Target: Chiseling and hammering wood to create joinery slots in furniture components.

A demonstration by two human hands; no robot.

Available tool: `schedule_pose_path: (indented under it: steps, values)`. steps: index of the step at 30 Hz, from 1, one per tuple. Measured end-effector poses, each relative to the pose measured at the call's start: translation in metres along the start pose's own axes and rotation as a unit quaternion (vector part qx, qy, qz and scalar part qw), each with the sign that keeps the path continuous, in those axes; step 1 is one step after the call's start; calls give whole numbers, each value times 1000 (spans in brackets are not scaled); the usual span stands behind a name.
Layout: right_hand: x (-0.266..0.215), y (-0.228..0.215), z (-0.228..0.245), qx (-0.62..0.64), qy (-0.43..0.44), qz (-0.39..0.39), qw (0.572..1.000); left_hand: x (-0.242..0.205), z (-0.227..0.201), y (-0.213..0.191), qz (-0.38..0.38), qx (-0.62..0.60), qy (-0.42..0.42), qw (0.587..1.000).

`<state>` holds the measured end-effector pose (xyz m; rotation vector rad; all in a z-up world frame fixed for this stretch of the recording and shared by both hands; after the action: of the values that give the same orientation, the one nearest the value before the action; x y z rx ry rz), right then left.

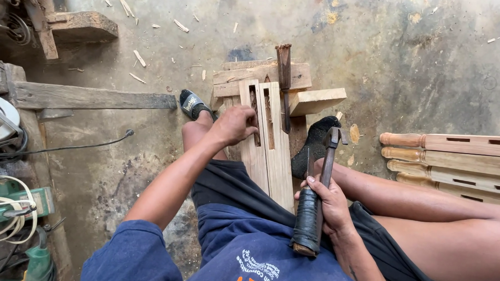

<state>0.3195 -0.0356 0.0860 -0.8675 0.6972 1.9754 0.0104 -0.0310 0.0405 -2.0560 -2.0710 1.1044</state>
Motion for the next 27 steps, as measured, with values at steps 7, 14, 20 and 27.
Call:
schedule_pose_path:
  steps: [7, 14, 20, 27]
  values:
    - [1, -1, -4, -3, 1, -5, 1000, -4, -1, 5, -51, -115, 30, 992]
    - [-2, -3, 2, 8, 27, -35, 999, -35, -15, -24, -185, -88, 108, 973]
    - [10, -7, -1, 3, 15, -23, 1000, -61, -10, -112, -476, 56, 95, 873]
    - [3, 5, 2, 2, 8, 3, 1000, 6, 16, 10, -51, 270, 79, 958]
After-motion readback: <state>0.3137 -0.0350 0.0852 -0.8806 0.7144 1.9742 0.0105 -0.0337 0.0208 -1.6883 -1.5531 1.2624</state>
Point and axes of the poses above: each hand's wrist, its own x-axis towards the middle knuckle, its own y-axis out of the palm, z = x × y, the point moved 5 cm from there along x, towards the middle knuckle, and after that the axes turned 13 degrees about -x, right-handed, at the moved point
